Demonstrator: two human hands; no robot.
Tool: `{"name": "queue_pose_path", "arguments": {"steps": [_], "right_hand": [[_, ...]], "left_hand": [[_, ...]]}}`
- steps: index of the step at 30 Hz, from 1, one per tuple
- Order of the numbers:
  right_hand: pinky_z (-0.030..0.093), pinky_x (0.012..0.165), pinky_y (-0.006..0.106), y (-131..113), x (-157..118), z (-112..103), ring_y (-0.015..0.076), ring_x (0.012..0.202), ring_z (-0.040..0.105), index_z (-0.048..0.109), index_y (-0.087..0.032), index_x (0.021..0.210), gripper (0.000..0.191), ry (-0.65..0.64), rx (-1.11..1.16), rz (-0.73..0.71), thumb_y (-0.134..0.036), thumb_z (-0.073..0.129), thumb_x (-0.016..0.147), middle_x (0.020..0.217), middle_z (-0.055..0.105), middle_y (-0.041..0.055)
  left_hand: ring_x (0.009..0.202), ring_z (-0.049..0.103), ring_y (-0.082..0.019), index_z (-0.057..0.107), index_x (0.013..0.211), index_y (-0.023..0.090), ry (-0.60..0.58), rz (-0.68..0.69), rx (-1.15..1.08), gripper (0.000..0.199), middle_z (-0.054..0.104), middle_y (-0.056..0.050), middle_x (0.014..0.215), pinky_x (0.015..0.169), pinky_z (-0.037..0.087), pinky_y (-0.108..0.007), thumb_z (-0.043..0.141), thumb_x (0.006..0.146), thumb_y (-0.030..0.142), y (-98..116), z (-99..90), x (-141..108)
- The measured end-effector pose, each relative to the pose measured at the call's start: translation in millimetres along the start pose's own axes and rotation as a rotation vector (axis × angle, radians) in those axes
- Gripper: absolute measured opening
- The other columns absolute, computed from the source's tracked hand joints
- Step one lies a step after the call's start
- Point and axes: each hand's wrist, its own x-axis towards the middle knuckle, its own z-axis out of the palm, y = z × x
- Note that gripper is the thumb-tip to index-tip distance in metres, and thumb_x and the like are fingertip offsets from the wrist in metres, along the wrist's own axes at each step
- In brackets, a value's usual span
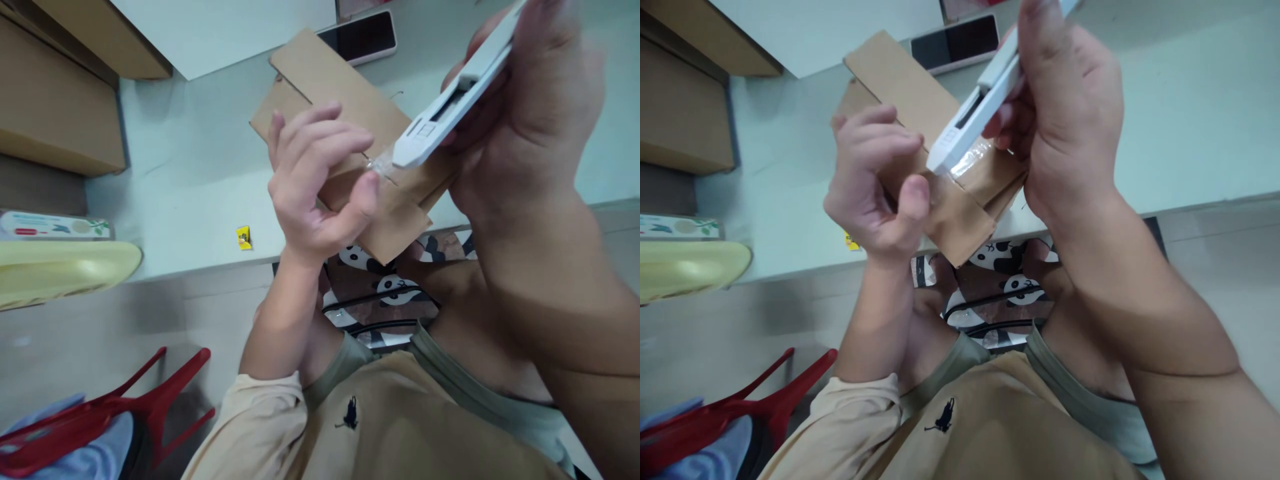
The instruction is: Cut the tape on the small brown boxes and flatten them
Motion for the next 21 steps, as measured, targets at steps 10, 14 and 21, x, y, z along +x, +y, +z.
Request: {"name": "queue_pose_path", "arguments": {"steps": [10, 14, 21], "right_hand": [[0.035, 0.039, 0.015, -1, -4, 1, 0.0015, 0.045, 0.052, 0.059, -0.021, 0.069, 0.030, -0.044, -0.101, -0.088, -0.026, 0.049, 0.097, 0.049, 0.056, -0.0094], [0.035, 0.042, 0.019, 4, -4, -6, 0.0039, 0.047, 0.052, 0.059, -0.020, 0.075, 0.026, -0.132, -0.073, -0.172, -0.024, 0.047, 0.098, 0.055, 0.055, -0.0074], [0.027, 0.036, 0.020, 9, -1, -3, 0.0050, 0.043, 0.049, 0.054, -0.020, 0.078, 0.041, -0.142, 0.040, -0.247, -0.058, 0.065, 0.088, 0.058, 0.051, -0.0079]], "left_hand": [[0.107, 0.070, -0.027, 0.067, 0.084, 0.036, -0.099, -0.012, -0.036, 0.038, 0.068, 0.003, 0.069, 0.121, 0.036, -0.062, 0.048, 0.095, 0.066, 11, -1.7, -1], [0.105, 0.070, -0.027, 0.068, 0.081, 0.035, -0.121, -0.100, -0.052, 0.043, 0.068, 0.001, 0.070, 0.117, 0.042, -0.060, 0.045, 0.095, 0.068, 17, -1.0, 1], [0.097, 0.071, -0.019, 0.073, 0.086, 0.026, -0.158, -0.148, -0.339, 0.037, 0.074, 0.004, 0.084, 0.123, 0.030, -0.051, 0.064, 0.090, 0.061, 0, -4.9, 4]]}}
